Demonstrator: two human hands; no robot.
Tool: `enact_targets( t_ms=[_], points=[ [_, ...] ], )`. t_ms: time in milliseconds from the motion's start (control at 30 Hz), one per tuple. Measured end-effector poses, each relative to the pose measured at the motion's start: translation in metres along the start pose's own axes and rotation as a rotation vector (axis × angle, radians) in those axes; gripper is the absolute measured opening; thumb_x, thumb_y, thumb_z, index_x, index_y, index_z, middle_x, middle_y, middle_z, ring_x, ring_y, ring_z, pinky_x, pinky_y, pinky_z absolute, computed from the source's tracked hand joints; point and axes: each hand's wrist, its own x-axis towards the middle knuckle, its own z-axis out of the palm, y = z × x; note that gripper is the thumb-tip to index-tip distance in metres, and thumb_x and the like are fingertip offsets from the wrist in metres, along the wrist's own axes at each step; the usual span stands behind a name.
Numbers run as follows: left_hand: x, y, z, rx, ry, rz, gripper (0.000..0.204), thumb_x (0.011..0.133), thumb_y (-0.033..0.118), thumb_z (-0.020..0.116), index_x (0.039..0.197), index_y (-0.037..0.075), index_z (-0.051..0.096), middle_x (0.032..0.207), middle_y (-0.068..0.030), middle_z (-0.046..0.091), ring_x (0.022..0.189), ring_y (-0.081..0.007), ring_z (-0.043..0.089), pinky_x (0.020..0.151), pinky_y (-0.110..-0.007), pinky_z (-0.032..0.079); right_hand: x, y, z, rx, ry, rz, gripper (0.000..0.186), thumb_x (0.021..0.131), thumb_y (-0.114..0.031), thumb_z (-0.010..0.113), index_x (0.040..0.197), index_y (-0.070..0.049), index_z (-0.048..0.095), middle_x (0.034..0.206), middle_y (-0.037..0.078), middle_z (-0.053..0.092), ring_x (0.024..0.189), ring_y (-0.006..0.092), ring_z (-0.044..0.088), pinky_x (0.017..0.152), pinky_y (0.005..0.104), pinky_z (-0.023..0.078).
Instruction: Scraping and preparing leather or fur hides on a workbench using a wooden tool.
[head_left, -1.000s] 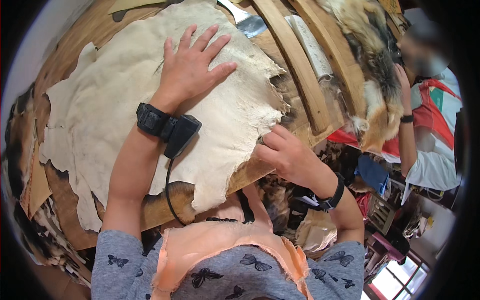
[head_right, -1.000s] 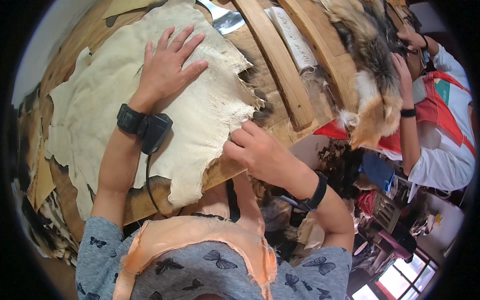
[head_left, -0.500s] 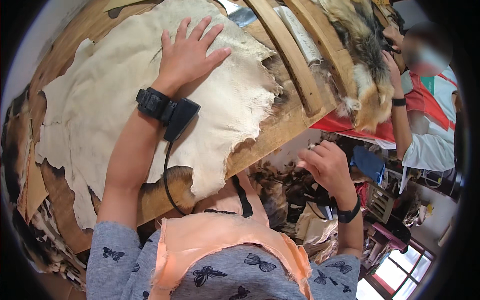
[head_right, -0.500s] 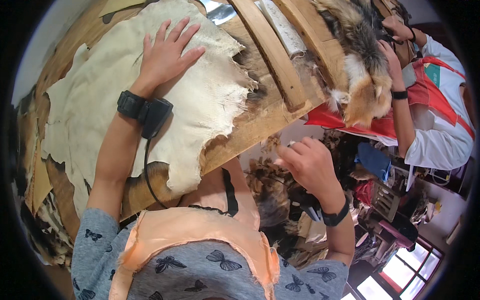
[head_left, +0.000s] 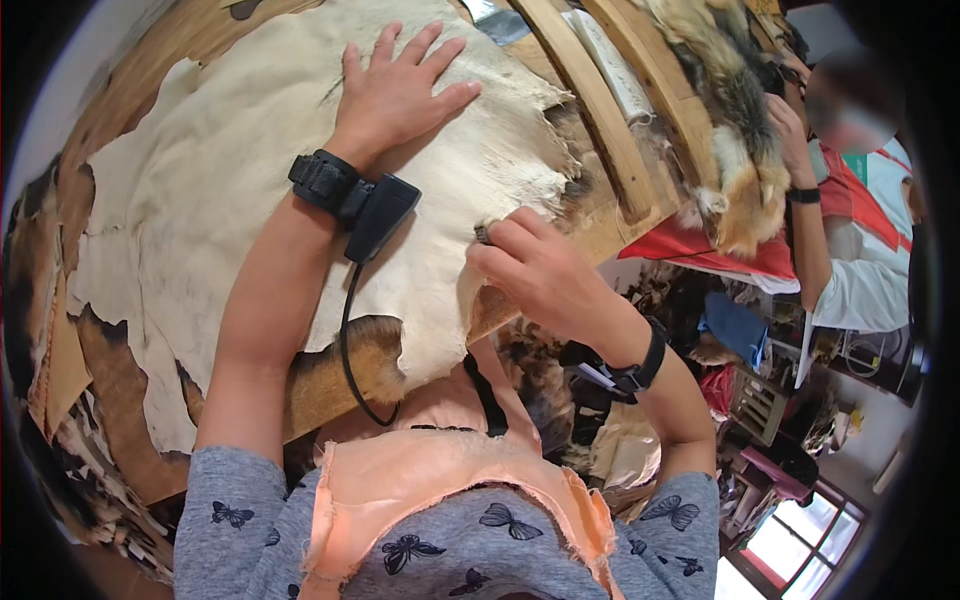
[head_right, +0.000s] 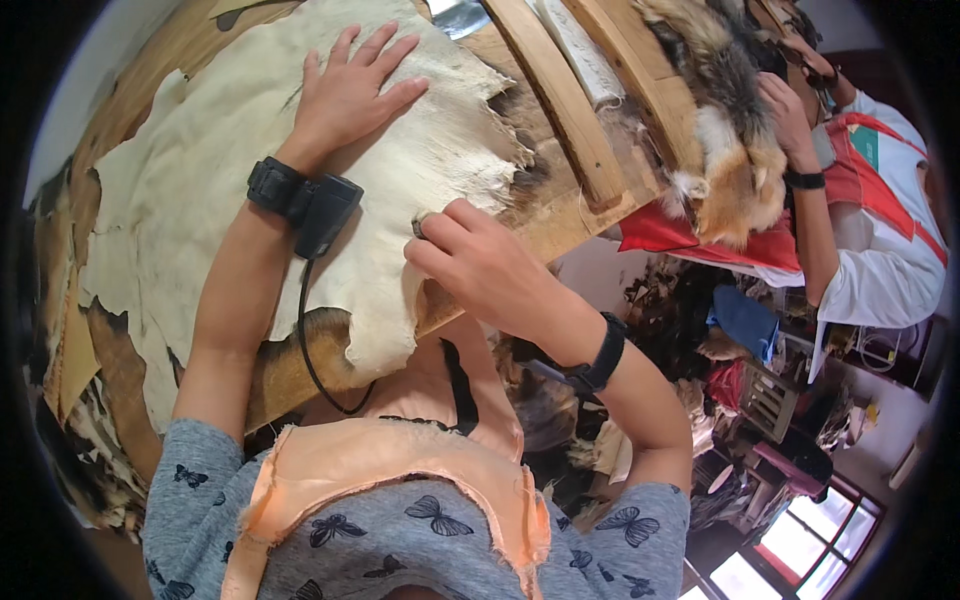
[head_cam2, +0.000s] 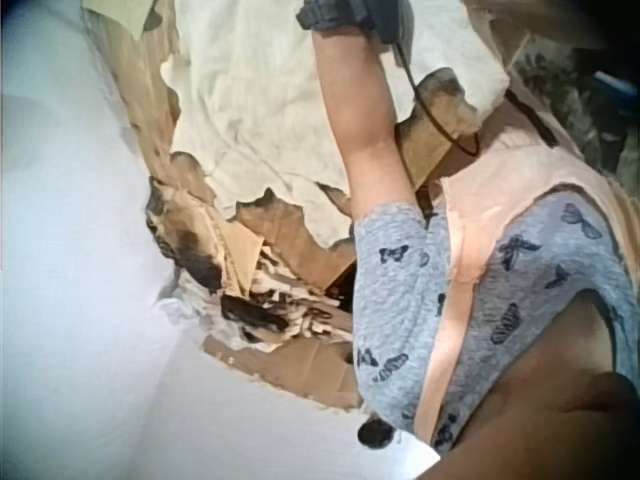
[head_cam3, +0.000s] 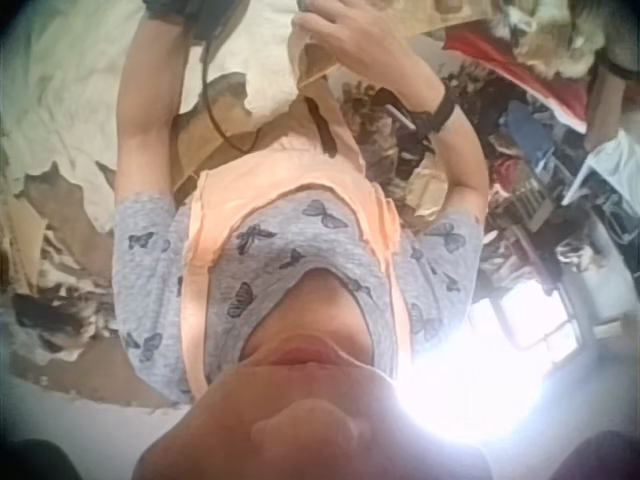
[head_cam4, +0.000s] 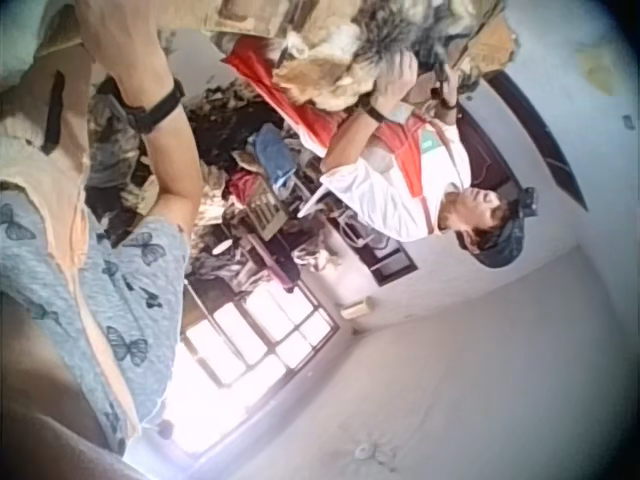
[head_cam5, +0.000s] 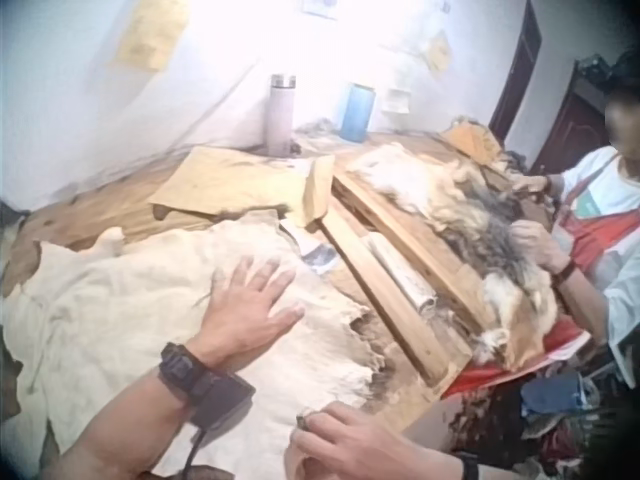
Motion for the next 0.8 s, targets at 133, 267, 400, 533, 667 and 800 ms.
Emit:
enact_targets(
  t_ms=[133, 267, 400, 533, 667, 800],
  points=[
    [-0.001, 0.002, -0.009, 0.008, -0.054, -0.007, 0.058, 0.082, 0.059, 0.04, 0.131, 0.028, 0.039, 0.141, 0.0021, 0.031, 0.13, -0.0283, 0.023, 0.1, -0.059, 0.016, 0.01, 0.011, 0.003, 0.086, -0.135, -0.014, 0.018, 0.066, -0.003, 0.057, 0.083, -0.006, 0.053, 0.078, 0.007, 0.045, 0.077, 0.0258, 0.045, 0.068, 0.0328, 0.041],
    [-0.001, 0.005, -0.023, -0.11, -0.127, 0.017, 0.059, 0.085, 0.051, 0.04, 0.131, 0.015, 0.038, 0.139, -0.0124, 0.031, 0.129, -0.0375, 0.022, 0.102, -0.057, 0.013, 0.002, 0.011, -0.006, 0.147, -0.201, -0.036, 0.014, 0.067, -0.002, 0.052, 0.08, -0.006, 0.05, 0.08, 0.007, 0.046, 0.077, 0.0236, 0.045, 0.069, 0.0314, 0.041],
    [0.001, 0.007, -0.031, -0.112, -0.158, 0.008, 0.058, 0.085, 0.049, 0.04, 0.131, 0.014, 0.038, 0.139, -0.0115, 0.032, 0.129, -0.0369, 0.023, 0.102, -0.057, 0.014, -0.007, 0.011, -0.008, 0.106, -0.251, 0.012, 0.014, 0.065, -0.002, 0.054, 0.078, -0.006, 0.05, 0.079, 0.007, 0.046, 0.078, 0.0235, 0.045, 0.069, 0.0311, 0.041],
    [0.002, 0.007, -0.031, -0.144, -0.162, 0.011, 0.058, 0.085, 0.049, 0.04, 0.131, 0.013, 0.038, 0.14, -0.0113, 0.03, 0.129, -0.0368, 0.022, 0.102, -0.057, 0.014, -0.031, 0.003, -0.022, 0.137, -0.307, 0.015, 0.016, 0.063, -0.003, 0.057, 0.078, -0.006, 0.051, 0.08, 0.008, 0.049, 0.079, 0.0249, 0.048, 0.067, 0.0309, 0.042],
    [0.002, 0.011, -0.031, -0.078, -0.173, -0.01, 0.058, 0.085, 0.049, 0.039, 0.131, 0.014, 0.038, 0.14, -0.011, 0.03, 0.129, -0.0364, 0.022, 0.103, -0.057, 0.014, -0.055, -0.01, -0.033, 0.002, -0.121, 0.188, 0.016, 0.065, -0.004, 0.061, 0.079, -0.005, 0.053, 0.078, 0.009, 0.051, 0.075, 0.0263, 0.051, 0.062, 0.0323, 0.043],
    [0.002, 0.014, -0.035, -0.09, -0.205, -0.03, 0.058, 0.085, 0.049, 0.039, 0.131, 0.014, 0.038, 0.14, -0.01, 0.03, 0.13, -0.0356, 0.022, 0.103, -0.056, 0.015, -0.047, -0.024, -0.012, 0.076, 0.133, 0.293, 0.009, 0.074, -0.008, 0.064, 0.078, -0.004, 0.057, 0.064, 0.01, 0.052, 0.06, 0.0268, 0.052, 0.053, 0.034, 0.041]
  ],
)
